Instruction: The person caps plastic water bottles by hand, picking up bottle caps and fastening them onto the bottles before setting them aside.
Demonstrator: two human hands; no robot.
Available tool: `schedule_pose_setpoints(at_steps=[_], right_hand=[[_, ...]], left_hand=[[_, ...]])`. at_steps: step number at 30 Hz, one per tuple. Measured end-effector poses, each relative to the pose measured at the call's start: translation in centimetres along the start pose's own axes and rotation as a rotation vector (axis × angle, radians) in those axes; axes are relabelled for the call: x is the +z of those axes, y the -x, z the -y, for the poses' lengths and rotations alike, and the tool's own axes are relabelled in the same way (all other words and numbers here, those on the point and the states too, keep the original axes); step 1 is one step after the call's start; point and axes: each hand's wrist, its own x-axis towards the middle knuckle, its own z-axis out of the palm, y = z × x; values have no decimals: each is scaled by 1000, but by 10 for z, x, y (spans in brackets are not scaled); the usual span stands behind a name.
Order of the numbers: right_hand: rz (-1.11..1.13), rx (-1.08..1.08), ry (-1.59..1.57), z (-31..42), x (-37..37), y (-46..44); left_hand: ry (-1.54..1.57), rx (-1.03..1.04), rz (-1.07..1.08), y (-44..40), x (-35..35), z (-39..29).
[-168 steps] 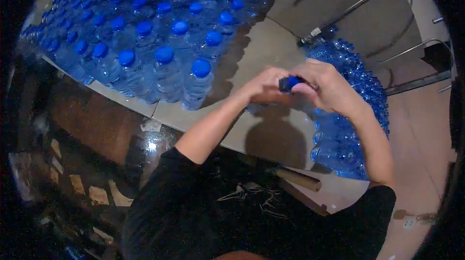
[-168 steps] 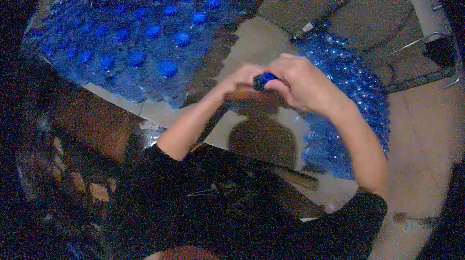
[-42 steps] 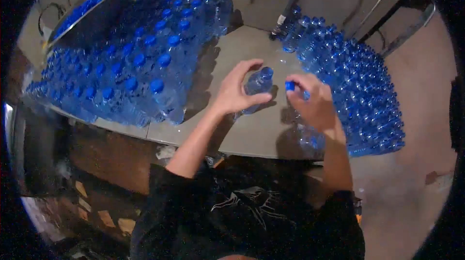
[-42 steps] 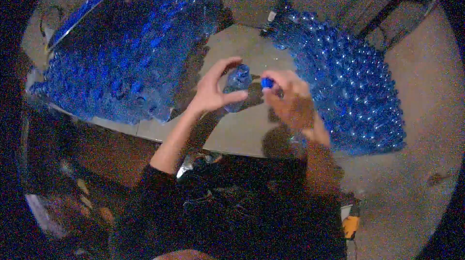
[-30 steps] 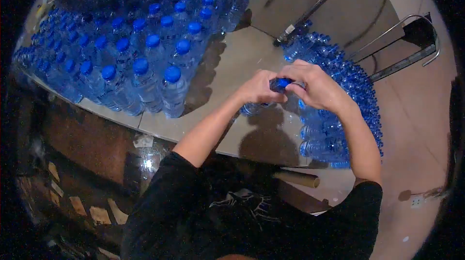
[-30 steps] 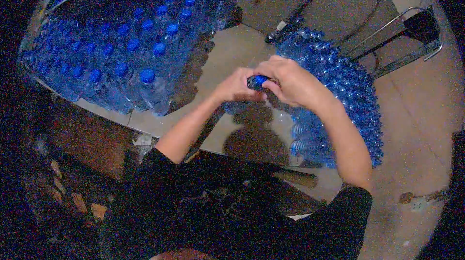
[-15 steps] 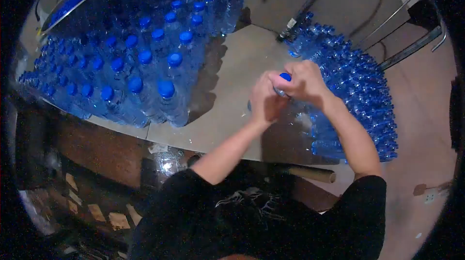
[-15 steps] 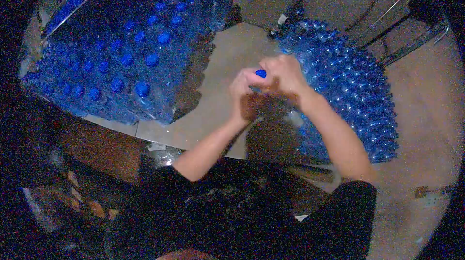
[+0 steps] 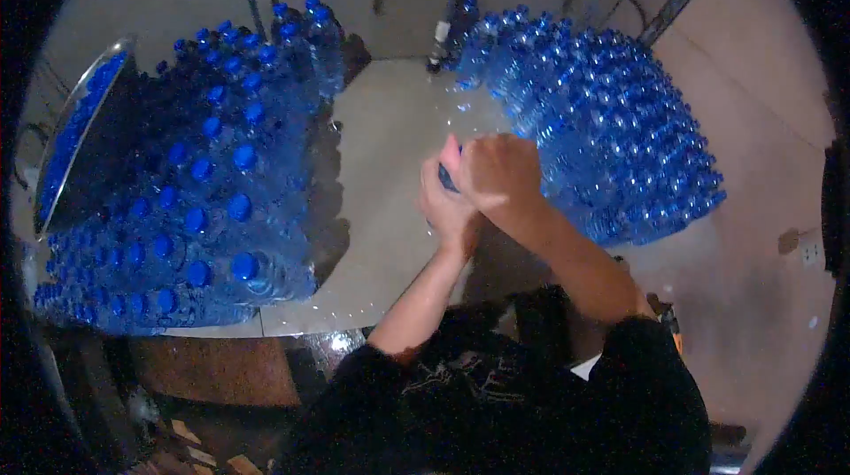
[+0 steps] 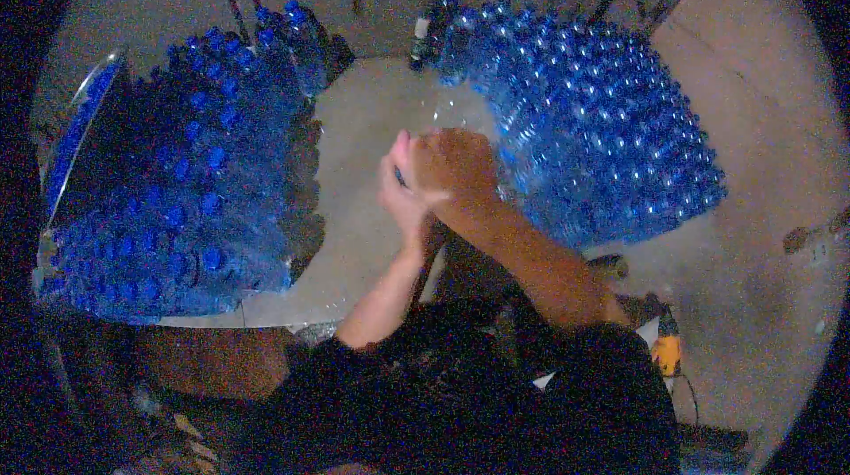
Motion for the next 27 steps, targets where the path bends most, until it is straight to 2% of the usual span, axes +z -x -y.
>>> schedule_pose_setpoints(at_steps=[1,3,4,6,7,10,11,14,15,19,21,23,26,27], right_hand=[[96,8,-22,-3,-4,5],[242,37,-54,-18,-20,3],[191,-43,-129,-25,-27,2],[104,-221,-285,-36,-39,3],[88,-341,-254,-43,-41,0],[52,-668,-230,-60,-38,-20],[41,-751,-256,-62,-35,-27],[74,-915,-231,-60,-27,-40],[99,-957,-206,-59,-24,-42],[108,-811,-218,-56,-1,-38],[89,-672,-236,-50,-3,-24],[115,-474,-102,-39,-13,-12],[217,-296,43,-28,-26,0],[249,-247,96,-30,-32,1]], left_hand=[[-110,103,99,5,-8,-7],[-64,192,208,5,-9,6],[-41,249,263,-2,-8,9],[44,181,463,-20,-13,5],[79,138,556,-27,-18,5],[35,178,937,-56,-33,-19],[19,75,1013,-60,-38,-28],[-14,92,1116,-75,-37,-1],[12,121,1095,-77,-37,5],[-41,122,980,-70,-39,8],[-65,147,734,-50,-33,12],[-19,265,308,-15,-9,17],[86,153,100,20,7,20],[88,181,98,27,11,20]])
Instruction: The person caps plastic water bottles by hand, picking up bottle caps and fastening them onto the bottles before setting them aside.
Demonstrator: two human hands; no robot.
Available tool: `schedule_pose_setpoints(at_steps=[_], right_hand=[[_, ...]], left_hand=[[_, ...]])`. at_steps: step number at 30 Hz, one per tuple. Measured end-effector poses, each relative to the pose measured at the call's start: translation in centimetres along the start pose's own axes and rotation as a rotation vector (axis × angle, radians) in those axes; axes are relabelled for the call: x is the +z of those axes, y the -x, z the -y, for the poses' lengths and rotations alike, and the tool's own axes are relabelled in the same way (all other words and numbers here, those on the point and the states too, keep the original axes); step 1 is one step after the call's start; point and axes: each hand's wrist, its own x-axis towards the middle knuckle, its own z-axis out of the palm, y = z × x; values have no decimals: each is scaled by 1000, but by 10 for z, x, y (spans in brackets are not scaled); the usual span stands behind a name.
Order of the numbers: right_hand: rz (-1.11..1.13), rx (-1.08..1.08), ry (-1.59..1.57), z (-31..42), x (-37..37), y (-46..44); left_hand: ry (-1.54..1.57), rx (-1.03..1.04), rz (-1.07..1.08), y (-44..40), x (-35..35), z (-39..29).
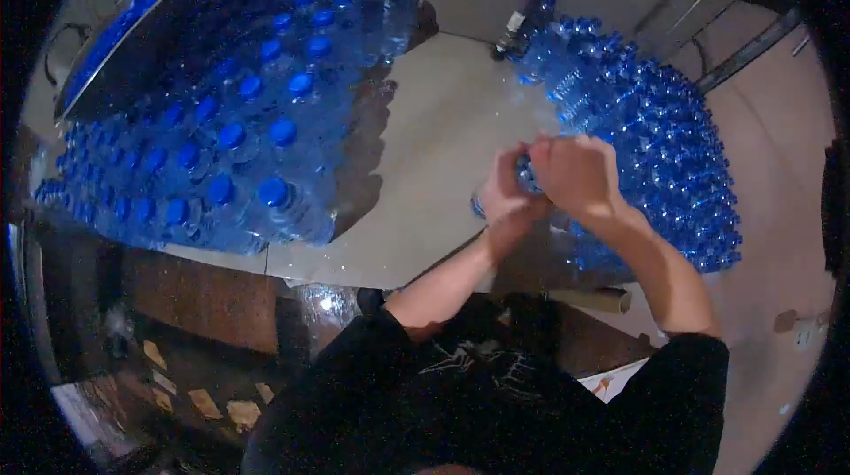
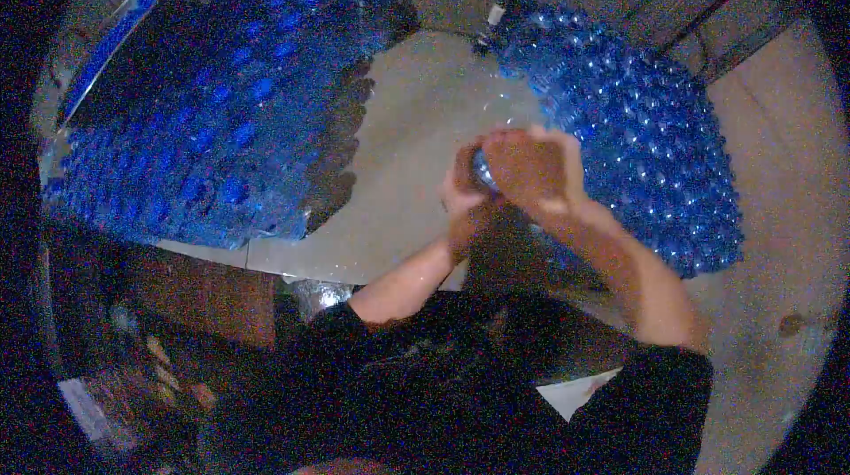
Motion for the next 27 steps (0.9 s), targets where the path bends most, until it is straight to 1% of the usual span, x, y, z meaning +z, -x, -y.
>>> schedule_pose_setpoints(at_steps=[2,3,4,5,7,8,11,12,14,16,17,19,20,22,23,25,27], right_hand=[[-71,45,-64,-4,5,5],[-108,65,-96,-4,7,6],[-75,101,-157,2,-7,5],[-152,-22,-308,3,-8,0],[-299,-281,-613,5,-4,-16],[-153,-271,-683,3,-5,-33],[31,-97,-741,14,-2,-90],[26,-112,-737,17,6,-111],[17,-135,-736,25,25,-155],[138,-27,-847,40,18,-192],[204,29,-899,47,17,-209],[-22,-60,-771,57,38,-248],[-135,-105,-707,60,52,-260],[-164,-89,-660,64,70,-279],[-186,-86,-641,70,63,-289],[-66,-27,-408,73,30,-290],[-298,-28,-621,91,-25,-298]], left_hand=[[8,77,5,-1,3,3],[-43,162,-5,-8,1,8],[-93,240,-21,-15,-3,8],[-144,314,-41,-22,-7,7],[-206,271,-29,-41,-25,-5],[-242,246,-20,-49,-39,-13],[-336,205,-143,-72,-72,-25],[-382,261,-178,-69,-88,-16],[-454,157,1,-47,-134,-22],[-439,109,83,-19,-166,-20],[-443,11,139,-10,-180,-25],[-444,-190,251,7,-200,-37],[-467,-164,274,13,-207,-40],[-521,-100,304,17,-221,-47],[-491,-54,363,20,-231,-53],[-436,45,479,26,-253,-69],[-451,101,554,28,-275,-102]])
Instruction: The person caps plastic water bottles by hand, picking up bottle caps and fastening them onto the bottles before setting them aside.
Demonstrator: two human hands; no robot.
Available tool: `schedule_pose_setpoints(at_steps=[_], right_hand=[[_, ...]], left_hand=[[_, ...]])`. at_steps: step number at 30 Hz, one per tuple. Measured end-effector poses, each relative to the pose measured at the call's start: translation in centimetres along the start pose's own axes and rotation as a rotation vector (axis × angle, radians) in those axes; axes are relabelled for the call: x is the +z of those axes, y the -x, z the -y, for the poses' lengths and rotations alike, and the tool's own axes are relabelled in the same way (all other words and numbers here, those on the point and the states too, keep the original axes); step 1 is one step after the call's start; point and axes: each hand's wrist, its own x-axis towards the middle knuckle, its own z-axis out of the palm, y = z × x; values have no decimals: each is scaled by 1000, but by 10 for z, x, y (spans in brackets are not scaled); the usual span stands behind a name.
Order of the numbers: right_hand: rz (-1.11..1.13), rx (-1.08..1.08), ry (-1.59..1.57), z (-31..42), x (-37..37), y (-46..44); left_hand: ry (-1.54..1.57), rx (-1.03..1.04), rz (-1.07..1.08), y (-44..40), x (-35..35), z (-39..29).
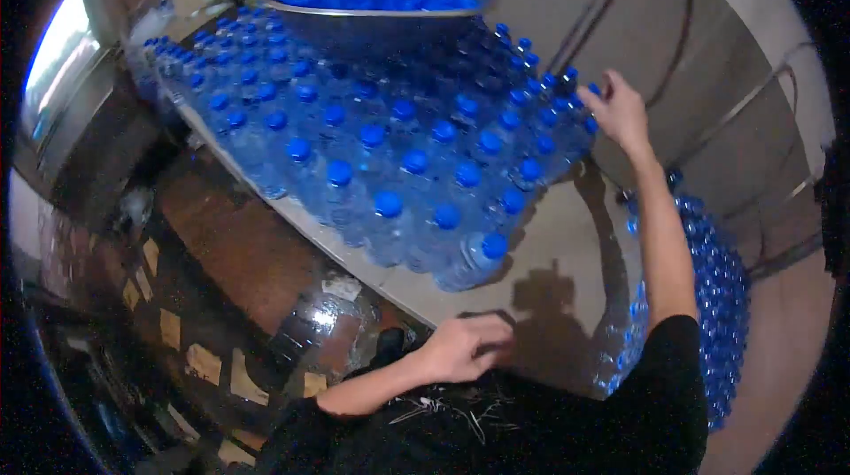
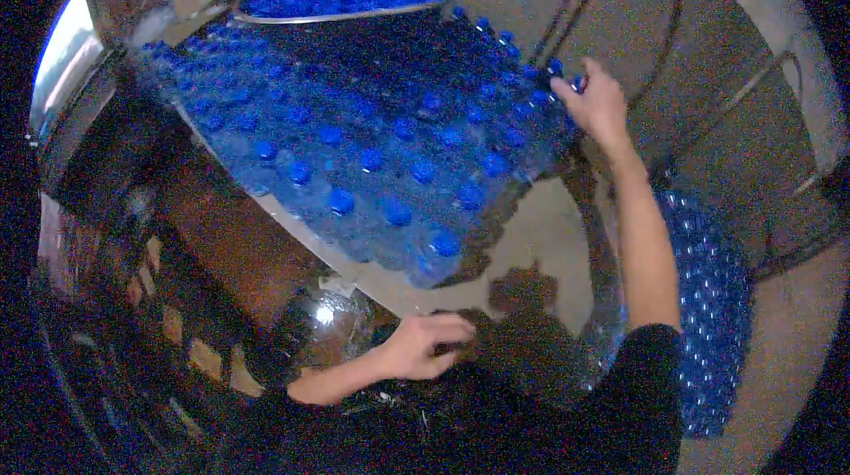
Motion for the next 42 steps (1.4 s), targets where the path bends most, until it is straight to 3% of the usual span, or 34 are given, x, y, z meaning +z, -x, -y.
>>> schedule_pose_setpoints(at_steps=[2,4,8,13,16,17,18,24,27,33,36,42], right_hand=[[-104,-244,-298,74,-34,-24],[-62,-500,-363,152,-59,-41],[218,-882,-302,248,-25,-99],[330,-987,-300,331,36,-139],[429,-1118,-68,334,89,-188],[579,-1014,-124,333,90,-188],[582,-891,-132,326,92,-190],[518,-800,199,293,111,-209],[421,-884,144,280,129,-216],[468,-1039,-92,280,142,-221],[347,-970,49,277,157,-233],[317,-820,96,296,147,-232]], left_hand=[[69,11,-76,5,-31,-22],[108,30,-178,6,-53,-28],[30,45,-387,26,-88,-23],[97,-143,-588,73,-91,-4],[85,-236,-689,99,-93,-2],[87,-280,-705,109,-99,1],[86,-317,-717,117,-101,3],[74,-375,-892,139,-119,9],[4,-361,-868,137,-124,17],[-52,-406,-857,143,-128,10],[-140,-420,-872,155,-122,11],[-204,-509,-948,177,-114,10]])
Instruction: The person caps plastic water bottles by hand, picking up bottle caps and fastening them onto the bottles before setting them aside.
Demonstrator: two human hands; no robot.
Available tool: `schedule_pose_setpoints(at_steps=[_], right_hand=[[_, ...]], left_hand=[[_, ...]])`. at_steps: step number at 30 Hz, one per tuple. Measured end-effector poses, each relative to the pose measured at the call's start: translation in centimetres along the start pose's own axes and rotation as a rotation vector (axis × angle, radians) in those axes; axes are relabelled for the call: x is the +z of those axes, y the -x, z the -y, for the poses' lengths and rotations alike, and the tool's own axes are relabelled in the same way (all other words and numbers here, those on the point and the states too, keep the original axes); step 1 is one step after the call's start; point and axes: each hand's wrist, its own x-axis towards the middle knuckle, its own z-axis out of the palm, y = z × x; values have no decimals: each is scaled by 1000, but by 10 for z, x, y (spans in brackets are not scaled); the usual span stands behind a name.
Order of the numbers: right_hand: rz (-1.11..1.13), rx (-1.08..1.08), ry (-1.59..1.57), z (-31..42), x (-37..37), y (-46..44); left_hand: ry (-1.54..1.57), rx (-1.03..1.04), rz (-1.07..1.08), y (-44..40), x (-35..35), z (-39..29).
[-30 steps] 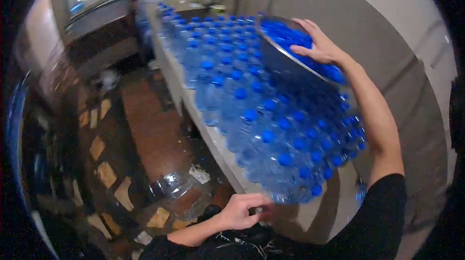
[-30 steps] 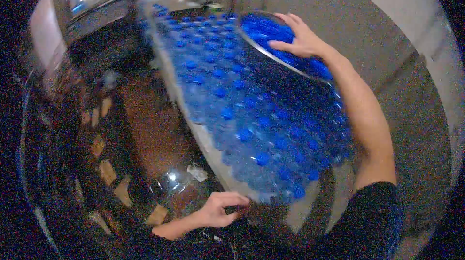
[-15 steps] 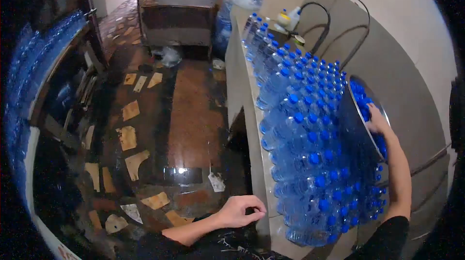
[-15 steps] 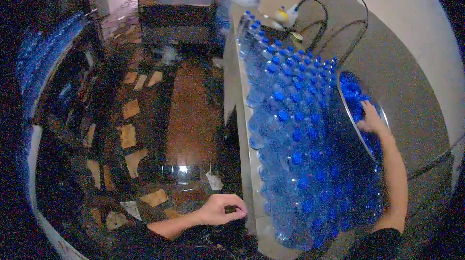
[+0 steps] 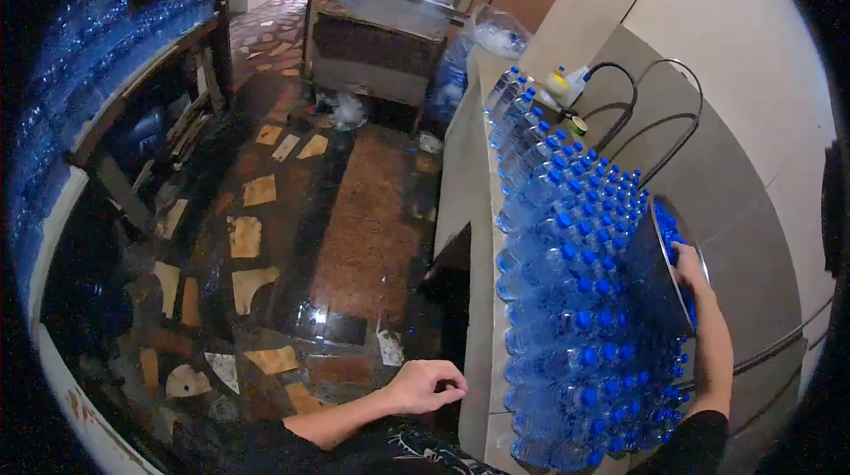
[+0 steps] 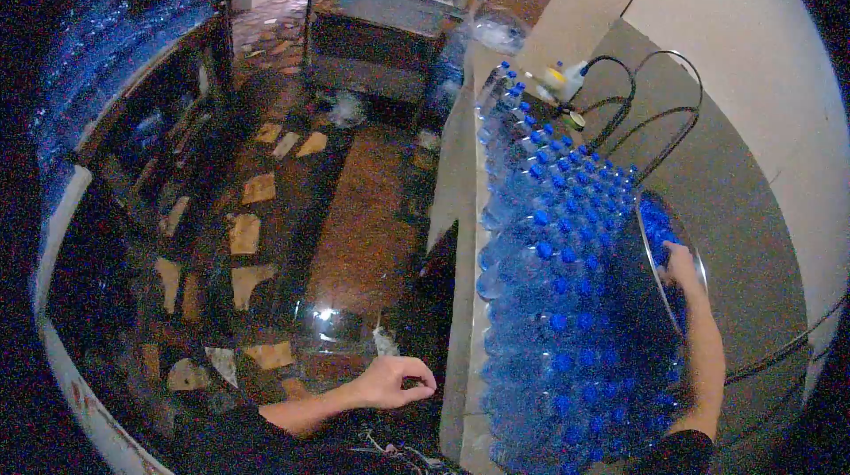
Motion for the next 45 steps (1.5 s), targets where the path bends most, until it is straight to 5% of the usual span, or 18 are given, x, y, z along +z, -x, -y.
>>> schedule_pose_setpoints(at_steps=[6,16,23,27,29,30,31,34,38,41,45], right_hand=[[-131,-22,23,20,-44,13],[-163,128,-9,49,-80,41],[-407,158,-162,-11,-115,79],[-462,423,-334,-6,-143,203],[-613,478,-375,44,-143,288],[-517,665,-412,70,-145,326],[-634,577,-400,65,-118,368],[-423,829,-313,100,-48,485],[-350,1293,-376,135,68,637],[-406,1289,62,149,133,731],[-366,1451,34,158,139,767]], left_hand=[[-64,0,-12,6,0,1],[-111,7,280,-3,12,-17],[-158,70,345,-1,8,-22],[-118,102,440,-6,4,-32],[-30,46,501,-10,9,-44],[12,11,549,-11,15,-51],[104,12,571,-12,22,-63],[180,205,834,-16,54,-67],[281,206,1170,-11,117,-101],[387,139,1338,10,193,-111],[443,134,1343,35,320,-144]])
